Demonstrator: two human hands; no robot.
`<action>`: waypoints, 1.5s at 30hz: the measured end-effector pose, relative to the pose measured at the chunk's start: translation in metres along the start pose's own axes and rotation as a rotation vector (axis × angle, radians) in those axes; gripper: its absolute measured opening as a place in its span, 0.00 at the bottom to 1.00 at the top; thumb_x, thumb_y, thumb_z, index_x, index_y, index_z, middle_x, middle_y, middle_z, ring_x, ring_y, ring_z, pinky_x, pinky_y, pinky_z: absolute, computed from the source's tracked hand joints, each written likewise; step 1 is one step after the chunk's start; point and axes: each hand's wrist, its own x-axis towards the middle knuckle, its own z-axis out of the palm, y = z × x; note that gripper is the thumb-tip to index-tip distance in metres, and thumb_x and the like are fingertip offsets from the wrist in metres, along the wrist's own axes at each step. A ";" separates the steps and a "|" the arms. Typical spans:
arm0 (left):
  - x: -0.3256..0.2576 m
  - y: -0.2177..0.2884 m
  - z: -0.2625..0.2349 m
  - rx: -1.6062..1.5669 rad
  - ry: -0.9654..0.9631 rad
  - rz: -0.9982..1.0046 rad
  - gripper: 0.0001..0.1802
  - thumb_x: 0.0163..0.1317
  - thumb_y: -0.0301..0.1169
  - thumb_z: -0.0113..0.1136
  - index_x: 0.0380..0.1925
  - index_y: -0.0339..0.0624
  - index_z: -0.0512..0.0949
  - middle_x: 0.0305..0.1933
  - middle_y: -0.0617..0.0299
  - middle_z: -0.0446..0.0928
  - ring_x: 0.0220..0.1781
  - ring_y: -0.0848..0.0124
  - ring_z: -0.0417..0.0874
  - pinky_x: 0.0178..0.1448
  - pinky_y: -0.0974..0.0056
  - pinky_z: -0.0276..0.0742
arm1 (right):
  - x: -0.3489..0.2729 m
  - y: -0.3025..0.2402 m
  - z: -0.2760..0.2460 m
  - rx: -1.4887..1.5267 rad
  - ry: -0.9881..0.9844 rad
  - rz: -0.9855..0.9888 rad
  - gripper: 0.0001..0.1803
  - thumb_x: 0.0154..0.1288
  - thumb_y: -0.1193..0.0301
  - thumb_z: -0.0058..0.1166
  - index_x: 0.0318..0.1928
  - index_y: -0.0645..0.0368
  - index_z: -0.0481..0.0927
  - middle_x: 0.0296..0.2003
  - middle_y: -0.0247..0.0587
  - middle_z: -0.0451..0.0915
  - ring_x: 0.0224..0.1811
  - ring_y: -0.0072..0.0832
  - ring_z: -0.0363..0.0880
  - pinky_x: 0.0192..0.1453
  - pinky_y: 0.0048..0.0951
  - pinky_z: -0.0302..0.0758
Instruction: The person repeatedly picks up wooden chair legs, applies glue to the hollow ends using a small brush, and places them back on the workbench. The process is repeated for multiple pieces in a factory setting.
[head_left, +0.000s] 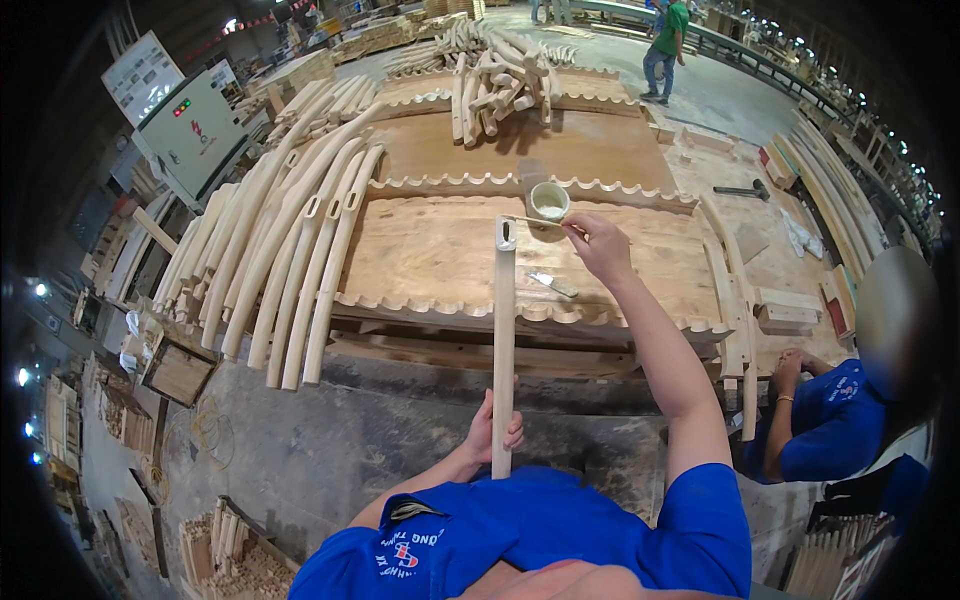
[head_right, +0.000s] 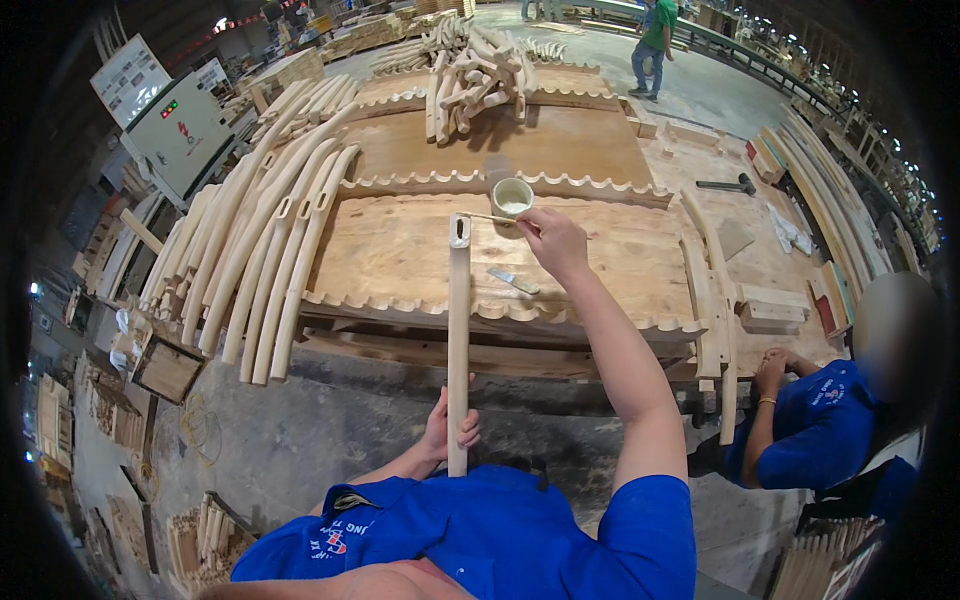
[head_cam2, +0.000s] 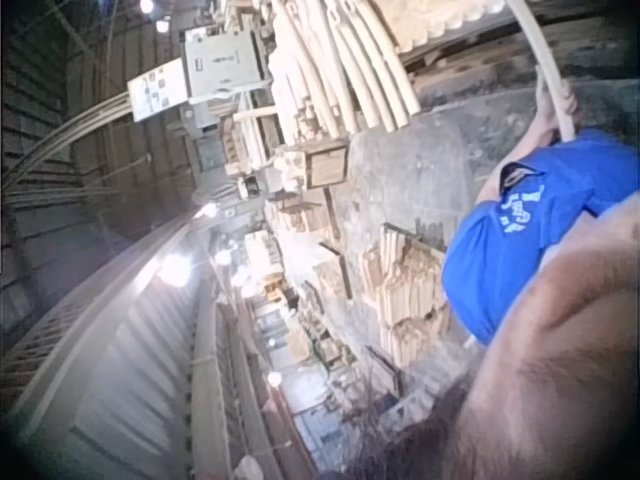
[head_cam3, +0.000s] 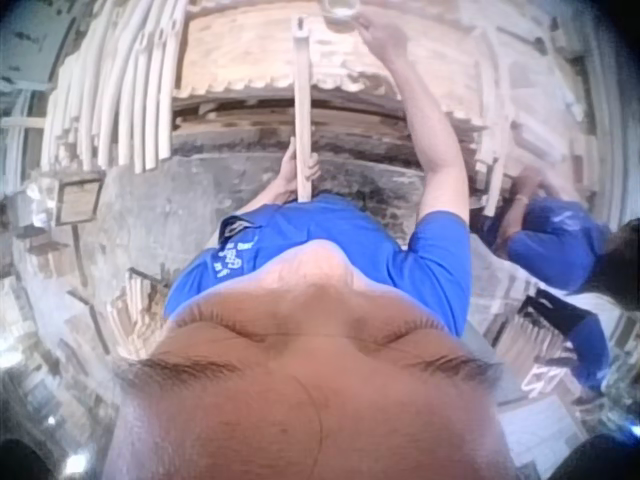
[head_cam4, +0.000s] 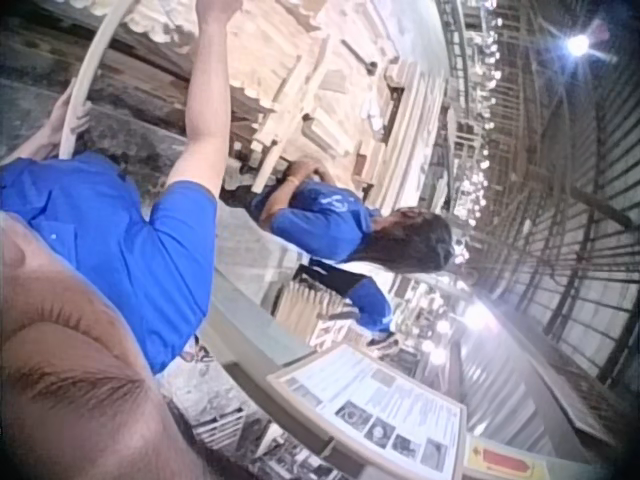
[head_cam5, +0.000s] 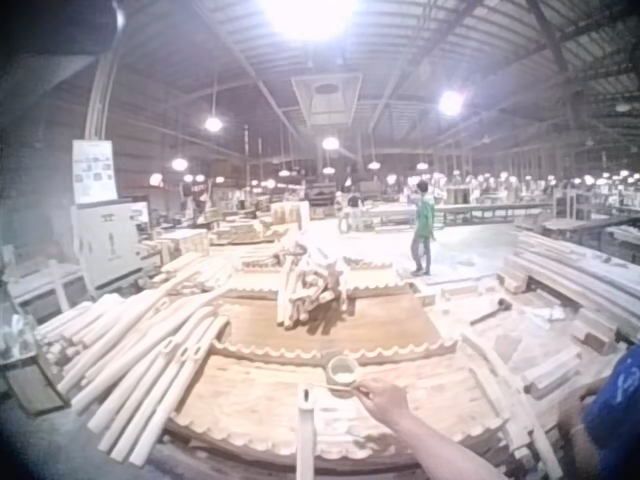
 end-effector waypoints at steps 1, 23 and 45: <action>0.000 0.001 0.001 0.002 -0.003 -0.007 0.30 0.66 0.61 0.25 0.67 0.74 0.48 0.22 0.60 0.66 0.15 0.72 0.64 0.24 0.66 0.65 | 0.001 0.002 0.003 -0.007 -0.009 0.001 0.06 0.58 0.65 0.55 0.35 0.48 0.81 0.31 0.32 0.81 0.31 0.31 0.80 0.33 0.31 0.74; 0.001 0.001 0.001 0.009 0.002 -0.015 0.30 0.65 0.62 0.27 0.67 0.75 0.49 0.21 0.61 0.66 0.15 0.72 0.65 0.24 0.66 0.65 | -0.003 0.007 -0.011 0.031 -0.126 0.041 0.07 0.60 0.64 0.53 0.37 0.50 0.80 0.31 0.36 0.82 0.32 0.32 0.80 0.36 0.32 0.74; 0.001 -0.003 0.004 0.027 0.044 0.027 0.30 0.66 0.61 0.26 0.66 0.72 0.52 0.20 0.62 0.68 0.18 0.72 0.67 0.33 0.64 0.64 | 0.001 -0.005 -0.006 -0.064 -0.307 0.067 0.11 0.62 0.58 0.50 0.39 0.47 0.79 0.31 0.37 0.82 0.34 0.37 0.80 0.37 0.36 0.74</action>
